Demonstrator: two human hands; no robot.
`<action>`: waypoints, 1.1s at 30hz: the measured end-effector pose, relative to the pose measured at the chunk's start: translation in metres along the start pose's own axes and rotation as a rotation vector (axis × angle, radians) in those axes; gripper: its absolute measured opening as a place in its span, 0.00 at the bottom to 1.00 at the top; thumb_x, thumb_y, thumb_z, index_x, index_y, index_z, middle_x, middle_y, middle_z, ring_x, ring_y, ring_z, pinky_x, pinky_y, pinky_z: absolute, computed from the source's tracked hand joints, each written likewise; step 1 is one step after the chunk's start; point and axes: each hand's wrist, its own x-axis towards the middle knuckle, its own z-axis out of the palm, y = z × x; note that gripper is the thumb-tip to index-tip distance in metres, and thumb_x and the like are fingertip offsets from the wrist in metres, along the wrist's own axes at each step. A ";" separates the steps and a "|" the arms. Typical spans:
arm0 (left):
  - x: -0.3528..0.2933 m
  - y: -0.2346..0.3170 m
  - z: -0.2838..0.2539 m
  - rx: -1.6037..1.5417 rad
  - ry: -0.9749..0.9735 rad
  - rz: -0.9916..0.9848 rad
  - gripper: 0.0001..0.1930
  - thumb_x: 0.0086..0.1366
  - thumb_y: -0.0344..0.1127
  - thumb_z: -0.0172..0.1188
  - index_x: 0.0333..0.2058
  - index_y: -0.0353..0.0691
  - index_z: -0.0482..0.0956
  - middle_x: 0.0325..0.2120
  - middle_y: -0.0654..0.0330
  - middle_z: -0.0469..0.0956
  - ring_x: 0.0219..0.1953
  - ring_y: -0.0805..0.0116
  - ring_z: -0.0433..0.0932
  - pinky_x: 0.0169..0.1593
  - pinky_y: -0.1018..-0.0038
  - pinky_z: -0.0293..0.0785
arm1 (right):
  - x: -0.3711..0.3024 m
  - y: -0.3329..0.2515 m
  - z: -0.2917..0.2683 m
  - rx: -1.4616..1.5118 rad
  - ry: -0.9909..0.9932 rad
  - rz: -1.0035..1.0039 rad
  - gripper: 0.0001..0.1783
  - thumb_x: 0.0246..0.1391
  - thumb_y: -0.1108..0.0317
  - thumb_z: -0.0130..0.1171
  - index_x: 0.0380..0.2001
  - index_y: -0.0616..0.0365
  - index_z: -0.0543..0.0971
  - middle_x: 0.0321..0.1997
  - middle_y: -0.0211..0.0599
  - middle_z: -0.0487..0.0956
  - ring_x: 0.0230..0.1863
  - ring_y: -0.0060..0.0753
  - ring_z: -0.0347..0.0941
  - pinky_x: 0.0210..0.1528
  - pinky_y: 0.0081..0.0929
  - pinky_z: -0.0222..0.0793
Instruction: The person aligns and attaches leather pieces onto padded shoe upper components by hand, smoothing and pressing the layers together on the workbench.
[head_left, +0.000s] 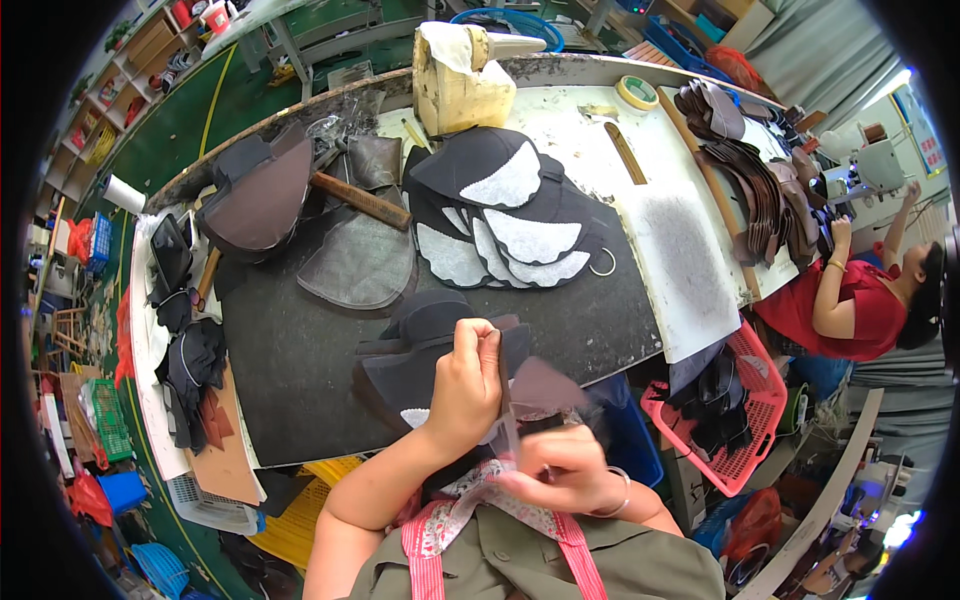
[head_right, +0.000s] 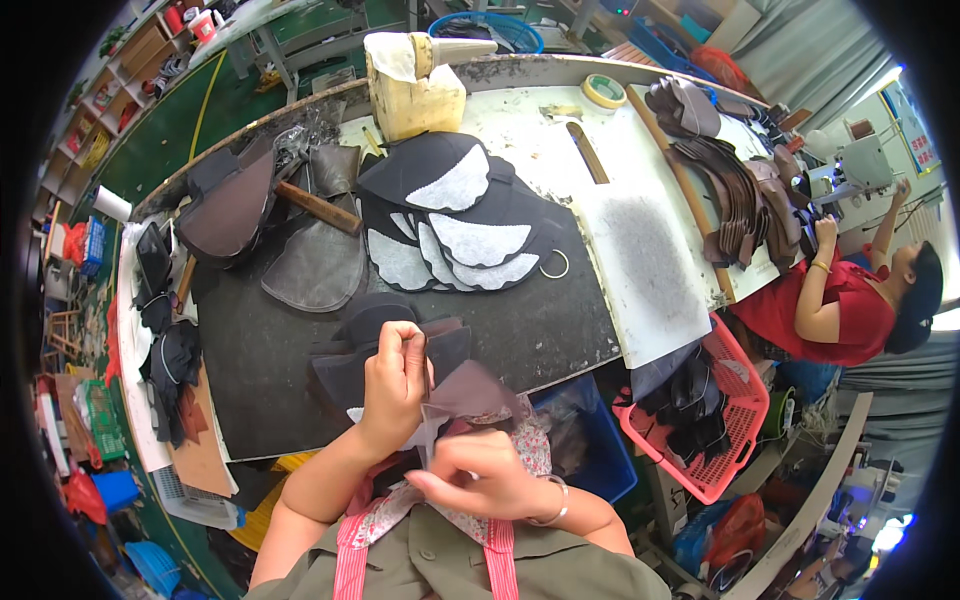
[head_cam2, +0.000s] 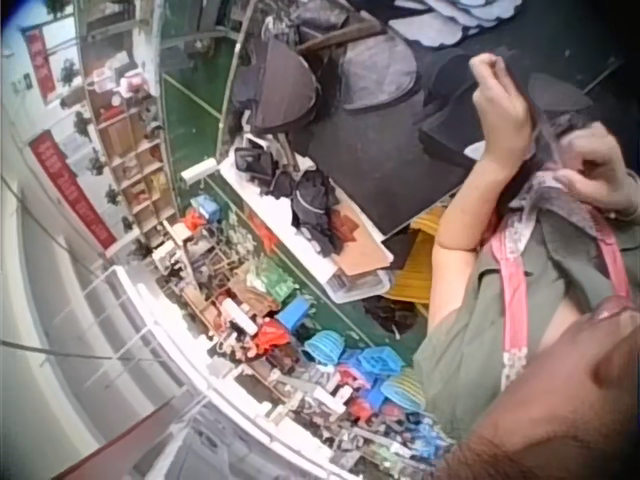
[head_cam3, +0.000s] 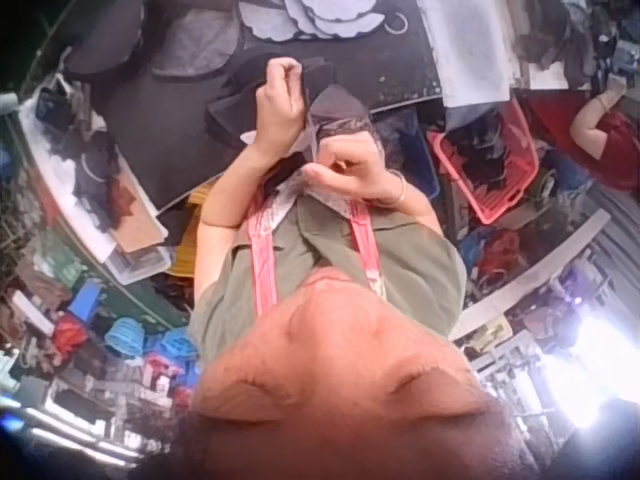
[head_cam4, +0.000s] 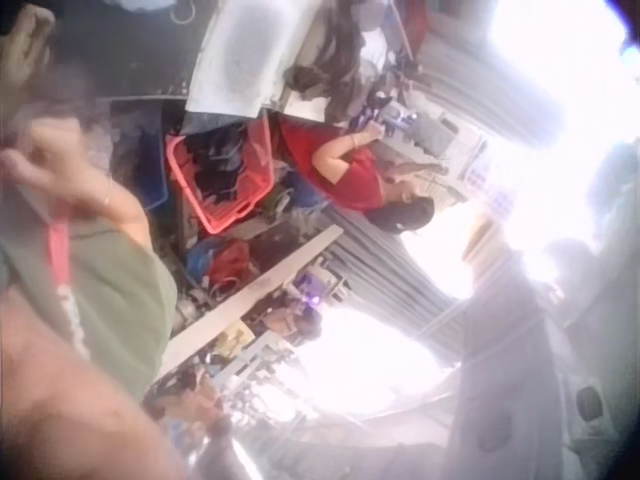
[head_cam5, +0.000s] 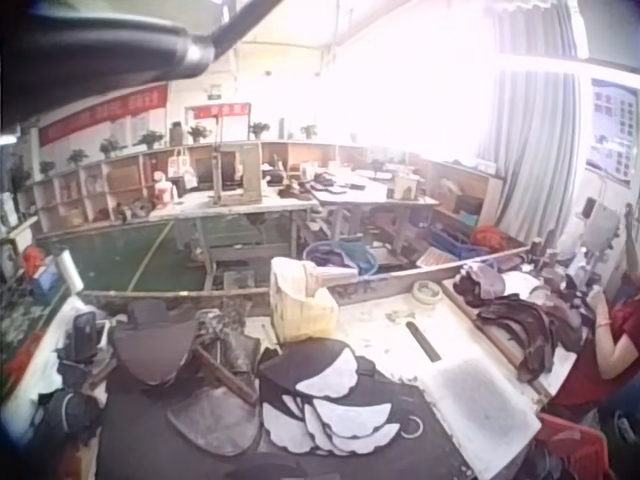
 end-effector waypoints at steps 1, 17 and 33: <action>0.001 -0.001 0.000 0.134 0.092 0.129 0.06 0.68 0.32 0.48 0.36 0.35 0.64 0.15 0.52 0.72 0.16 0.59 0.75 0.19 0.66 0.66 | -0.006 -0.003 -0.011 0.174 -0.070 0.038 0.15 0.45 0.75 0.66 0.14 0.60 0.70 0.13 0.31 0.70 0.13 0.24 0.63 0.16 0.23 0.55; -0.024 0.008 -0.032 0.547 0.129 0.517 0.10 0.59 0.24 0.57 0.38 0.33 0.67 0.22 0.54 0.76 0.19 0.56 0.78 0.18 0.69 0.71 | -0.105 0.092 -0.108 0.028 0.238 0.662 0.07 0.51 0.80 0.56 0.21 0.65 0.73 0.29 0.34 0.79 0.26 0.19 0.74 0.27 0.15 0.70; -0.030 0.029 -0.032 -0.194 -0.166 -0.086 0.04 0.69 0.31 0.46 0.36 0.36 0.65 0.13 0.70 0.60 0.16 0.86 0.54 0.19 0.81 0.50 | -0.135 0.134 -0.100 -1.292 -0.237 0.528 0.06 0.43 0.77 0.52 0.28 0.64 0.76 0.32 0.47 0.77 0.33 0.49 0.75 0.36 0.41 0.71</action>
